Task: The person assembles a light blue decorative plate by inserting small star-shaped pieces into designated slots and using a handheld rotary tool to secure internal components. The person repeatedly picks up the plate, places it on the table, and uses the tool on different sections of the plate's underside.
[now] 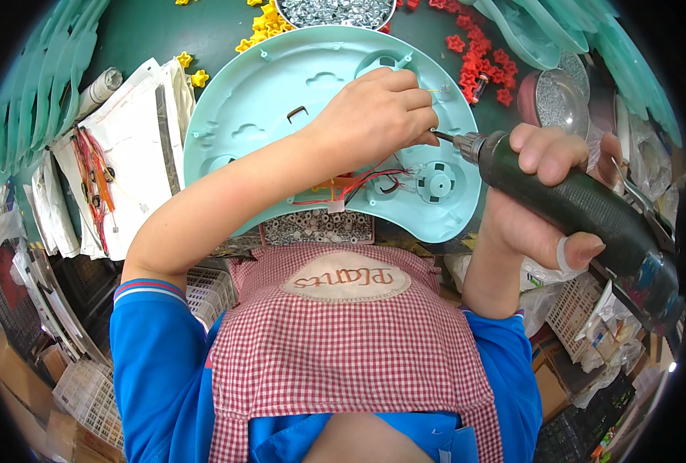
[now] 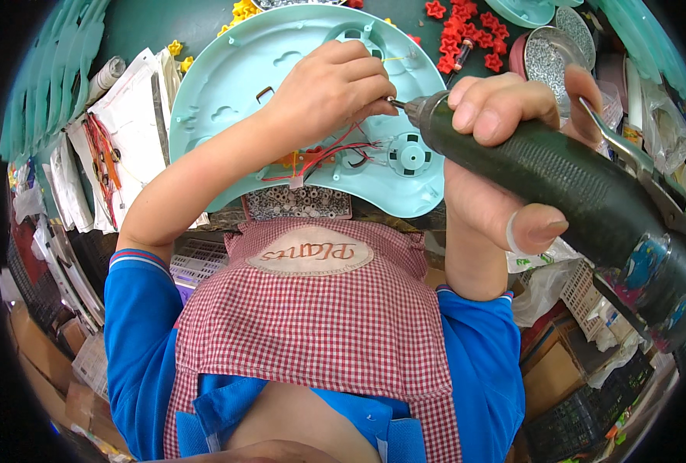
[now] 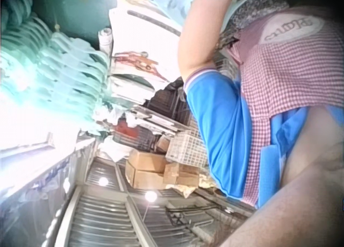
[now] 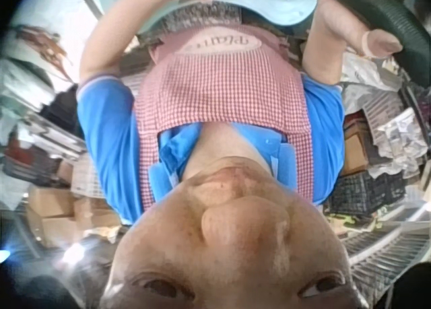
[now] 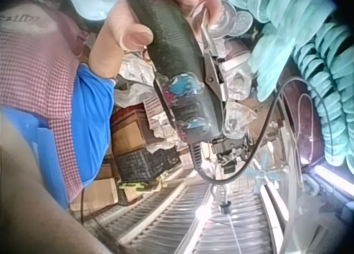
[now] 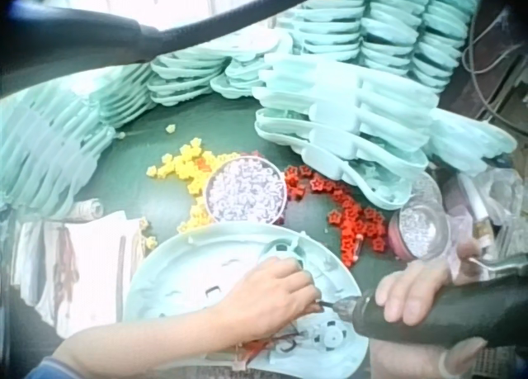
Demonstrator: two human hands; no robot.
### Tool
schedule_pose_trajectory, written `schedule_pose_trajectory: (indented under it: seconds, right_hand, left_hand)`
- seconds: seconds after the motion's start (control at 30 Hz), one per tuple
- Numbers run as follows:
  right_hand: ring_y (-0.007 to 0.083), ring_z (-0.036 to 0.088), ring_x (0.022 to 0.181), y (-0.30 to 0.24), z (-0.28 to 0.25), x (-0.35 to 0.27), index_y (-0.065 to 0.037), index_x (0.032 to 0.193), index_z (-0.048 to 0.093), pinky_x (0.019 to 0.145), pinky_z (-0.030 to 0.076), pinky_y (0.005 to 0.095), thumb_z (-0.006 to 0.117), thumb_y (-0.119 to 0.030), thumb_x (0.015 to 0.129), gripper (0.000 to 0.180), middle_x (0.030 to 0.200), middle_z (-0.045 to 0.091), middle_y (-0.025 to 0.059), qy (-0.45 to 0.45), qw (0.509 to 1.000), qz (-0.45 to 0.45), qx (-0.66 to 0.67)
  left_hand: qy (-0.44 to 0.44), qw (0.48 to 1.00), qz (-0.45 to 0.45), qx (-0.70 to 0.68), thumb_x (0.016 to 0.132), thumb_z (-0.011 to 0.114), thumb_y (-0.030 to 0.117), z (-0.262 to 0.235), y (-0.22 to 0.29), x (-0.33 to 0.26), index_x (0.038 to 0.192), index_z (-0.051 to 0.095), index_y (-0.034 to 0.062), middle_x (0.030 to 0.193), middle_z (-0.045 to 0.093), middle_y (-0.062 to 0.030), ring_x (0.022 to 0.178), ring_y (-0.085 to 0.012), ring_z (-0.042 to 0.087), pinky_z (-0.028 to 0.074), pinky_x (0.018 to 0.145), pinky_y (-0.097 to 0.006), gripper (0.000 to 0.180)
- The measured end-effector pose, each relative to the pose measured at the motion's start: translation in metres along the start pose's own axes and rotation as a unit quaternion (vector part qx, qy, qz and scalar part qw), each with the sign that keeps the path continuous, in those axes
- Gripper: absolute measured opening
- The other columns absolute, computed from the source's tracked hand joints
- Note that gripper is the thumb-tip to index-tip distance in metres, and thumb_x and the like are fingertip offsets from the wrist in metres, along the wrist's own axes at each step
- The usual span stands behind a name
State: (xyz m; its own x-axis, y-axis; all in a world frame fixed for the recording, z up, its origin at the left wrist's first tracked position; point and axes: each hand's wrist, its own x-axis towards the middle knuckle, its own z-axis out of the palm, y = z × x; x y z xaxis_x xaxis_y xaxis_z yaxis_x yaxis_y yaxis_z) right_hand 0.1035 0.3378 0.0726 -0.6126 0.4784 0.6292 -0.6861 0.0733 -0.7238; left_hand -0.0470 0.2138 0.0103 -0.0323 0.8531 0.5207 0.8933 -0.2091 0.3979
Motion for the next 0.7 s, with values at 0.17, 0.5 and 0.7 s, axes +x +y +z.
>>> schedule_pose_trajectory:
  seconds: [0.17, 0.5, 0.7]
  right_hand:
    - [0.0225, 0.057, 0.075, 0.007, 0.002, 0.000, 0.000, 0.142, 0.031, 0.072, 0.047, 0.0408, 0.065, -0.070, 0.078, 0.101, 0.083, 0.058, 0.0096, 0.029, 0.997, -0.015, 0.075]
    - [0.0225, 0.060, 0.068, 0.007, 0.023, -0.004, 0.008, 0.133, 0.035, 0.066, 0.052, 0.0371, 0.073, -0.067, 0.073, 0.103, 0.077, 0.060, 0.0116, 0.090, 0.988, 0.091, -0.080]
    - [0.0215, 0.060, 0.067, 0.014, 0.031, -0.004, 0.010, 0.127, 0.037, 0.066, 0.054, 0.0348, 0.078, -0.059, 0.073, 0.096, 0.078, 0.060, 0.0121, 0.085, 0.986, 0.112, -0.091]
  left_hand:
    - [0.027, 0.999, -0.007, -0.018, 0.074, 0.077, 0.022, -0.002, 0.001, -0.005, 0.084, 0.065, 0.0111, 0.078, 0.057, 0.0002, 0.077, -0.0204, 0.055, 0.048, 0.071, -0.034, 0.019]
    - [-0.002, 0.995, -0.103, -0.008, 0.073, 0.078, 0.018, -0.015, 0.012, -0.030, 0.086, 0.071, 0.0091, 0.088, 0.065, -0.0011, 0.077, -0.0200, 0.063, 0.052, 0.063, -0.032, 0.017]
    - [-0.025, 0.992, -0.120, -0.019, 0.074, 0.076, 0.018, -0.011, 0.016, -0.032, 0.085, 0.071, 0.0092, 0.088, 0.065, 0.0002, 0.080, -0.0206, 0.064, 0.054, 0.066, -0.034, 0.015]
